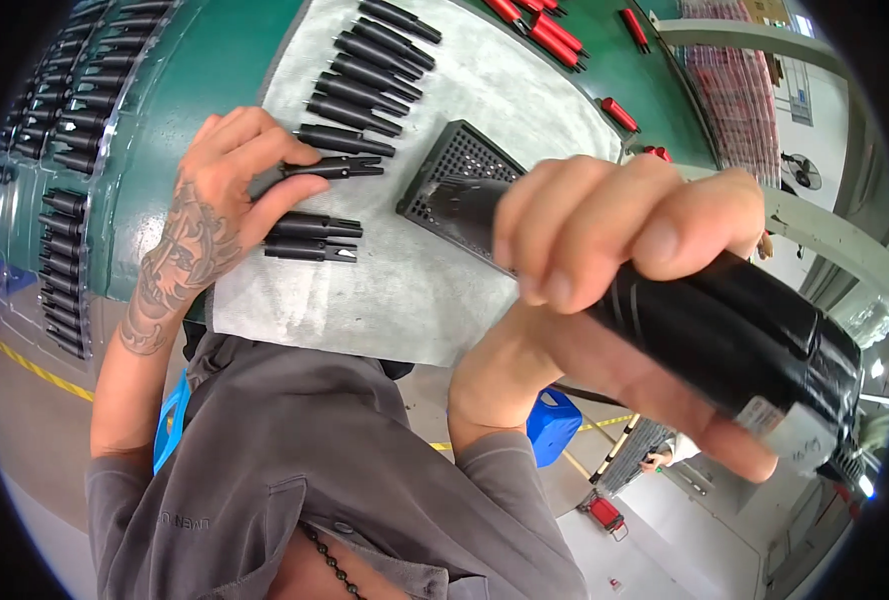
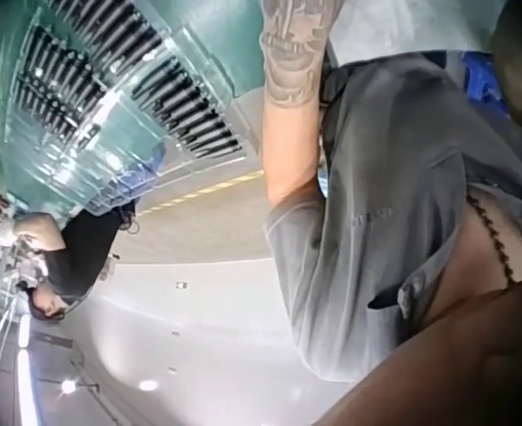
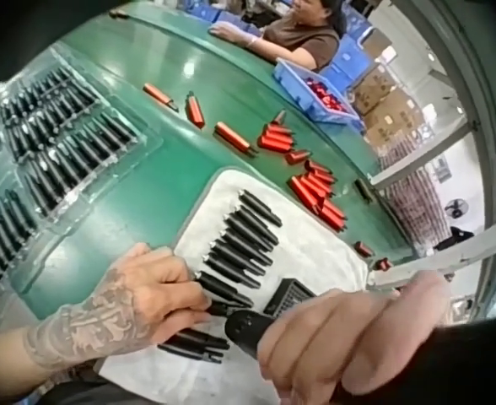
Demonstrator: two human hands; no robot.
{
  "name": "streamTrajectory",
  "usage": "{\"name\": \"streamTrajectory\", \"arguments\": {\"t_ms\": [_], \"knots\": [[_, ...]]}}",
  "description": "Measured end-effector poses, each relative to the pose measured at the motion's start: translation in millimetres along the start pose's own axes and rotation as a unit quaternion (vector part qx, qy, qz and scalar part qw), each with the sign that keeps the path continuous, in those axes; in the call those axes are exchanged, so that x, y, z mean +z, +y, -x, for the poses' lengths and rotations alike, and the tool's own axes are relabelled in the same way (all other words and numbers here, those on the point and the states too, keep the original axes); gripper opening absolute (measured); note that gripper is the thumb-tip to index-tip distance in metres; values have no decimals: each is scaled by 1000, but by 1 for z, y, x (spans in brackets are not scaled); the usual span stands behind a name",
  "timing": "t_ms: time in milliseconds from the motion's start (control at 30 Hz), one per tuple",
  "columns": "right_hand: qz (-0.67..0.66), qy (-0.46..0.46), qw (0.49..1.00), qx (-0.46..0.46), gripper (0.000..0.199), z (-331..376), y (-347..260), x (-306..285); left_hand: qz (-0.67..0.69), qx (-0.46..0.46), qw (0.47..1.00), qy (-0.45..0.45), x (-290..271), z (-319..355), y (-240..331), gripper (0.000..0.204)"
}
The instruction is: Assembling small black brackets using an electric screwdriver and placing them into bags.
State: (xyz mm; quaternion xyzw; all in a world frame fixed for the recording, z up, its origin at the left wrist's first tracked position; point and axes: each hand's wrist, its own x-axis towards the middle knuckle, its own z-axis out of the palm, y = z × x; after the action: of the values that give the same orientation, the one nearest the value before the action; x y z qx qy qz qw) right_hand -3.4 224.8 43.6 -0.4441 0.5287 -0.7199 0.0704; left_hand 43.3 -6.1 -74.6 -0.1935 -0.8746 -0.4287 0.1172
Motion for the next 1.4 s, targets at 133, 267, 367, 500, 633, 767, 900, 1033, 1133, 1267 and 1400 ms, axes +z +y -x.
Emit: {"name": "streamTrajectory", "arguments": {"t_ms": [133, 267, 367, 500, 633, 767, 900, 1033, 1133, 1267, 1400], "knots": [[19, 50, 998, 20, 90, 17, -10, -15, 104, -59, 992, 26, -9, 4, 17, 17], [9, 56, 998, 23, 91, 24, -9, -16, 14, 7, 999, -40, -15, 16, 14, 18], [-2, 57, 998, 23, 92, 26, -3, -14, -24, 27, 998, -52, -13, 16, 13, 18], [-17, 58, 998, 22, 93, 25, 3, -13, -46, 26, 998, -26, -10, 15, 13, 16], [-14, 35, 999, 31, 93, 24, 5, -17, -16, -18, 999, -44, -12, 15, 15, 18], [-12, 28, 999, 37, 90, 21, 7, -13, -14, -24, 999, -38, -12, 13, 16, 17], [10, 43, 998, 37, 86, 20, -2, -8, -5, -29, 999, -45, -17, 14, 13, 17], [38, 54, 997, 41, 82, 12, -12, 4, 4, -22, 999, -49, -19, 13, 9, 16], [61, 40, 996, 52, 75, 0, -15, 15, 0, 16, 999, -34, -14, 10, 7, 16], [56, 14, 996, 72, 69, -10, -9, 29, 31, 9, 999, -22, -9, 12, 3, 15], [41, -7, 997, 68, 65, -16, 5, 40, 38, 7, 999, -13, -6, 12, 1, 14]]}}
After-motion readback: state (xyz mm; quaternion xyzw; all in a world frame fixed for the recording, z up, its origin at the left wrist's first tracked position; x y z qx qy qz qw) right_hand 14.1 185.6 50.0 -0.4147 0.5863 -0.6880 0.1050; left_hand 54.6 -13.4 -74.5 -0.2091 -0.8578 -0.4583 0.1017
